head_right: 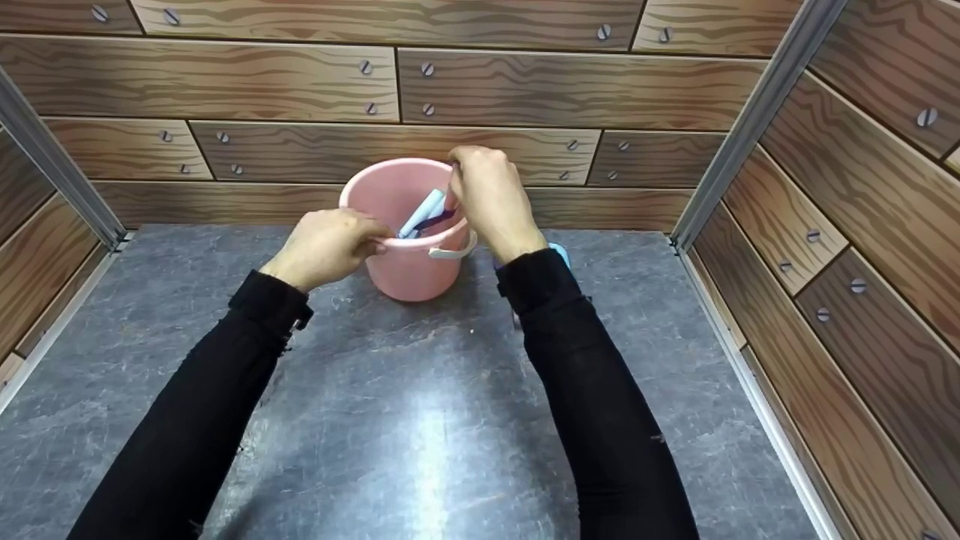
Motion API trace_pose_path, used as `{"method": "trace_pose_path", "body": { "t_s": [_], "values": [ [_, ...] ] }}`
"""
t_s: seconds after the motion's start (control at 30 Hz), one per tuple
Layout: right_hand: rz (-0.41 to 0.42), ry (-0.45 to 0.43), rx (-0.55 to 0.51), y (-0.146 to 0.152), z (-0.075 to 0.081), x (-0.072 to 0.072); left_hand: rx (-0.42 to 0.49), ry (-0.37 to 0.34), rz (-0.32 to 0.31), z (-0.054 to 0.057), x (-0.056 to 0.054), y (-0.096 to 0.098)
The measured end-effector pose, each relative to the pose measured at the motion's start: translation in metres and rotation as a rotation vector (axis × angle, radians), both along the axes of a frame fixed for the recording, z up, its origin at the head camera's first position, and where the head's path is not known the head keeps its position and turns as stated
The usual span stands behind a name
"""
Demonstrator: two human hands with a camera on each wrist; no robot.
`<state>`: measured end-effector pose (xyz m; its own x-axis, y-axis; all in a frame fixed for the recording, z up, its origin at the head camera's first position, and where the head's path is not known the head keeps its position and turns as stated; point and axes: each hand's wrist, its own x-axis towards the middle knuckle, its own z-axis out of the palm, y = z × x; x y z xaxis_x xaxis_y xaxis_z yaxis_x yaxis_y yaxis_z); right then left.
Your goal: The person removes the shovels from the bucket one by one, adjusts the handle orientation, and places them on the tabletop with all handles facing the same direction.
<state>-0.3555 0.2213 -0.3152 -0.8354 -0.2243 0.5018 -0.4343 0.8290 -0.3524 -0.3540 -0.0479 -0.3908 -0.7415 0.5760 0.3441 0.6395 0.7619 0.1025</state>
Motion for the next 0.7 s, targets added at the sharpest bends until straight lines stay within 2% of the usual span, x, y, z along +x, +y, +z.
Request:
{"method": "trace_pose_path", "body": {
  "t_s": [0.33, 0.7],
  "values": [
    [0.007, 0.077, -0.049, 0.012, 0.003, 0.011, 0.024, -0.026, -0.011, 0.000, 0.001, -0.002],
    [0.003, 0.146, -0.107, 0.025, 0.004, 0.022, 0.038, -0.023, -0.003, -0.004, -0.001, -0.001]
  ]
}}
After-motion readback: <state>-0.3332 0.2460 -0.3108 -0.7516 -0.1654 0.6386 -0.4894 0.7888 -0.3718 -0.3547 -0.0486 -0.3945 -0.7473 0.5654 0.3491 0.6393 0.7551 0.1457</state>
